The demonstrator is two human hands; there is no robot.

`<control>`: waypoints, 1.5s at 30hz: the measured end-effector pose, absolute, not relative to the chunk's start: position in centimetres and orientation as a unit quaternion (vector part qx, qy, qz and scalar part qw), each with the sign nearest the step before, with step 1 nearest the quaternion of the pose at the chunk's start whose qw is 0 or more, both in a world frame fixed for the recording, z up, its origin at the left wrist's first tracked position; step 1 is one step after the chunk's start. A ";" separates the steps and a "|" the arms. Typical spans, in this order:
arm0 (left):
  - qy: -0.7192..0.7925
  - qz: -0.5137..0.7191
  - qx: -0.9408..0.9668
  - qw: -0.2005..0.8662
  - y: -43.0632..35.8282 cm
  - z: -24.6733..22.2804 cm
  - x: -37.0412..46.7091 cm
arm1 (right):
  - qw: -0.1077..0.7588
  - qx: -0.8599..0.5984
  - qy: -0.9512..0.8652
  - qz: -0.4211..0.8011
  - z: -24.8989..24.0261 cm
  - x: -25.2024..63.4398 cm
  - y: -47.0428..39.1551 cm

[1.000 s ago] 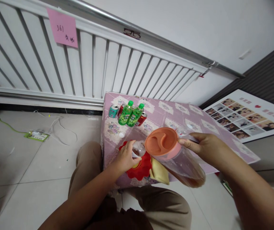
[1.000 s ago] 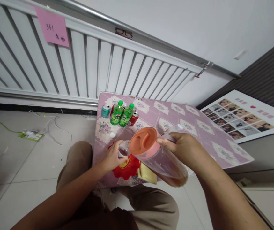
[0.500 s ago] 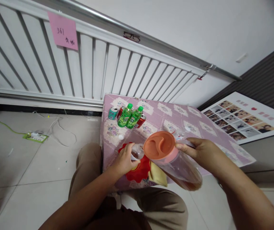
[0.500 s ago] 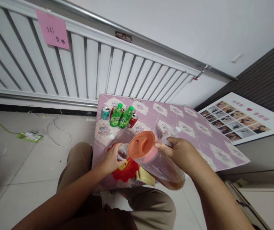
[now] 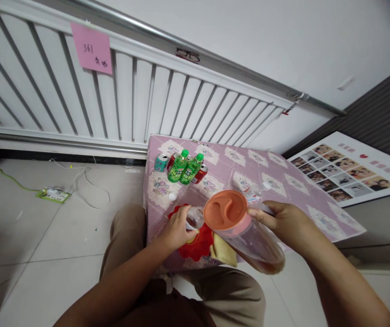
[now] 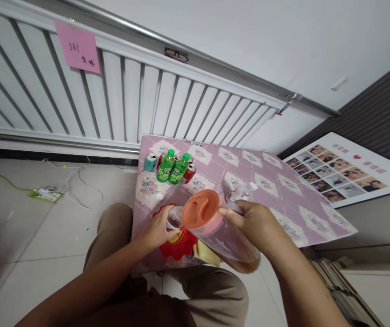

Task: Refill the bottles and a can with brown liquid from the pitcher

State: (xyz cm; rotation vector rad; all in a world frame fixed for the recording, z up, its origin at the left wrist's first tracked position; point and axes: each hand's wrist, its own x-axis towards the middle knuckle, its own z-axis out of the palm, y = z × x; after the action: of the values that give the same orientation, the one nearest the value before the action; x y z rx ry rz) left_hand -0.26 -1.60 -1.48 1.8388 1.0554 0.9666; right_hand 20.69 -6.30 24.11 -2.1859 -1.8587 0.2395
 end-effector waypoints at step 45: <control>0.414 0.349 0.727 0.421 -1.5 -0.8 -0.8 | 0.119 -0.775 -0.614 0.090 24.1 20.5 -6.2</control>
State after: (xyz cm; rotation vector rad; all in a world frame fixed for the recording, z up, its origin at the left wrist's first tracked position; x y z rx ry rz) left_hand -0.79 -1.55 -0.76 1.8222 1.0382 0.8755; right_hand 20.55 -6.18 24.14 -2.2664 -1.7965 0.2623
